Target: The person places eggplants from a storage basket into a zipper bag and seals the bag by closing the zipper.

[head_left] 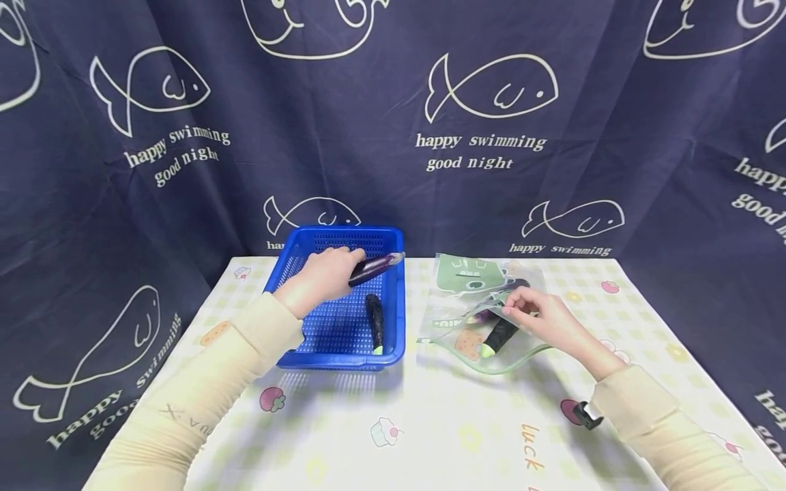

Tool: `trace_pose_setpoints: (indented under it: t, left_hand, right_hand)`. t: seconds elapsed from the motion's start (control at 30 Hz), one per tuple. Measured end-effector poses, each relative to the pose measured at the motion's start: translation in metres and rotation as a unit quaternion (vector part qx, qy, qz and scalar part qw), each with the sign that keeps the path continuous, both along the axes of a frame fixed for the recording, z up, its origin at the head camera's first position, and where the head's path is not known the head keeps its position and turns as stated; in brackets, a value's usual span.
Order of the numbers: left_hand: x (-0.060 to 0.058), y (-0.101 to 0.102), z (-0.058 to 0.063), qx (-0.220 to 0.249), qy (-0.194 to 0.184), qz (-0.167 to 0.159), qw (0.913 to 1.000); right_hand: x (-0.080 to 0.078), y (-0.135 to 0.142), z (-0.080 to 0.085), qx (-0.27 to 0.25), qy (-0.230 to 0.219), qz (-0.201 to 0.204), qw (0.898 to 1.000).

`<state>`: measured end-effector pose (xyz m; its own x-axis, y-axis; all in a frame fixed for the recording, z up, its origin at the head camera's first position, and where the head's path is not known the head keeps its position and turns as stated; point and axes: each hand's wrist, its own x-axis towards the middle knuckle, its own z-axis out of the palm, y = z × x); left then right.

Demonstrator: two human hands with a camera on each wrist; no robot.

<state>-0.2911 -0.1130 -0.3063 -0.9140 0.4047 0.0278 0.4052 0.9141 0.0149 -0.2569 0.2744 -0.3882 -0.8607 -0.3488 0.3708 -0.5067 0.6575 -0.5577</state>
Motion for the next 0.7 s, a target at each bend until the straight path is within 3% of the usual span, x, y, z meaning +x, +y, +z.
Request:
trace_pose_setpoints:
  t: [0.7]
  left_hand:
    - [0.021,0.011,0.001,-0.016,0.046,-0.008,0.9988]
  right_hand:
    - [-0.001,-0.003,0.0,-0.002,-0.008,-0.006,1.0]
